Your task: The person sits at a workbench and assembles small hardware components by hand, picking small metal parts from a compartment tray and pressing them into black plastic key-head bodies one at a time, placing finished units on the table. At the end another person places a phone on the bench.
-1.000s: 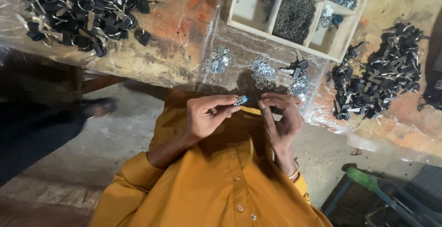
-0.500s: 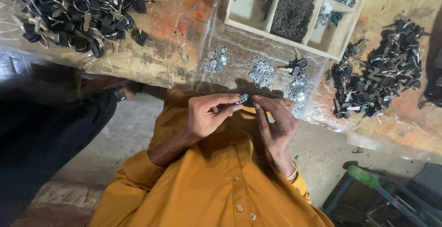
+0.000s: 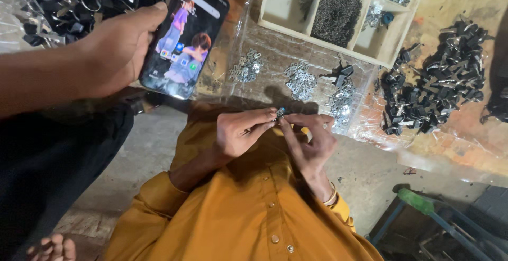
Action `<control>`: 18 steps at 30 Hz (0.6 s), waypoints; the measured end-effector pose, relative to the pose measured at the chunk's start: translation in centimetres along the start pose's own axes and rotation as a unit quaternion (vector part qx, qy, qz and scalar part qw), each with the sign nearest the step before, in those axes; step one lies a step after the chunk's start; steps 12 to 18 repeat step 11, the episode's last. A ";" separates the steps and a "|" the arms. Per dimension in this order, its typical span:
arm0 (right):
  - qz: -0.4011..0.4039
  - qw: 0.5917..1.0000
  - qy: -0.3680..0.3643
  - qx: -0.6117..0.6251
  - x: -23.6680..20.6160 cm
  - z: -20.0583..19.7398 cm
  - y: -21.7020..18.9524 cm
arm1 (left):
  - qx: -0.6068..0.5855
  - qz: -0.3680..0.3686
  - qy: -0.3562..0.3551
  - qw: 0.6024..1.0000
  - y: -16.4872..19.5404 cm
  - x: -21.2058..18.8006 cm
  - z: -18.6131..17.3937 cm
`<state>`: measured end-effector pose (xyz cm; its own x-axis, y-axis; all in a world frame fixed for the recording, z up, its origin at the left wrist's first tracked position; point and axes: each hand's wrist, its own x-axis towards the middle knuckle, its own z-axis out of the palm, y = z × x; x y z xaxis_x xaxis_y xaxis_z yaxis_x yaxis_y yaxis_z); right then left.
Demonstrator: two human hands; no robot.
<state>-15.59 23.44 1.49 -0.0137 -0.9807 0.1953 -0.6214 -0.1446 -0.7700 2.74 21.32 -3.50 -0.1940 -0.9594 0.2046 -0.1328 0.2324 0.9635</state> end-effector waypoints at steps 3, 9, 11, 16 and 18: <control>-0.009 0.995 -0.052 -0.079 -0.1 -1.0 0.0 | 0.008 0.032 -0.003 0.999 0.1 0.0 0.2; 0.039 0.986 0.018 -0.160 0.1 -3.7 1.0 | -0.067 -0.064 -0.008 0.996 -0.1 -0.1 0.7; -0.028 0.951 0.028 -0.308 0.6 -4.5 1.6 | -0.106 -0.076 -0.011 0.991 -0.4 -0.1 0.7; -0.028 0.951 0.028 -0.308 0.6 -4.5 1.6 | -0.106 -0.076 -0.011 0.991 -0.4 -0.1 0.7; -0.028 0.951 0.028 -0.308 0.6 -4.5 1.6 | -0.106 -0.076 -0.011 0.991 -0.4 -0.1 0.7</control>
